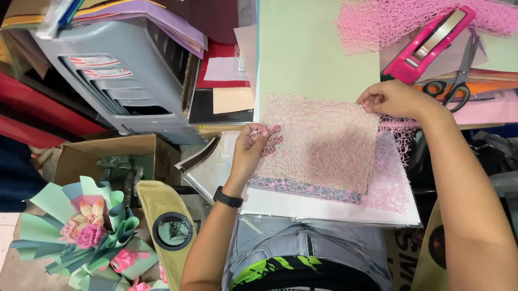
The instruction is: The person unrolls a roll of pink decorative netting, measures it against a sheet of paper, and cuts it into several rectangular pieces using scissors. The cut pieces are placed on the table.
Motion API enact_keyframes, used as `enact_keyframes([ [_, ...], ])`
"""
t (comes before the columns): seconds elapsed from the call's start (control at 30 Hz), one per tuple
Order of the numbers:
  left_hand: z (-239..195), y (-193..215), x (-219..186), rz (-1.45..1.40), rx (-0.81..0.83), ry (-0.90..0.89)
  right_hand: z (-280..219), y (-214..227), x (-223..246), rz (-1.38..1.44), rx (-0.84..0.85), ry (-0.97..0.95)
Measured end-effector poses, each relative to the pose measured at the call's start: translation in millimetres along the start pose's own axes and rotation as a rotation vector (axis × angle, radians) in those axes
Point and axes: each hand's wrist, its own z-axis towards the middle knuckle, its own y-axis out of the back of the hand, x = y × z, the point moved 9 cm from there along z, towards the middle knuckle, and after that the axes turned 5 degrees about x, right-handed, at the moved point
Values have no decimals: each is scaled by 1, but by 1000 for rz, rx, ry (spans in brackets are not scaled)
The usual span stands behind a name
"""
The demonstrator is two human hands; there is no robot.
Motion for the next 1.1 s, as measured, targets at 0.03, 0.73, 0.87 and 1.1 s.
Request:
enact_keyframes([
  [0.03,1,2,2,27,-1,2,3,-1,-4,-3,1,10],
  [0.73,-41,21,-34,689,-245,-74,-32,-6,90,-325,-105,200],
  [0.87,-43,14,-50,593,-166,-241,-85,10,142,-285,-96,374],
  [1.1,-56,-22,-61,333,565,-402,-140,48,184,-154,184,364],
])
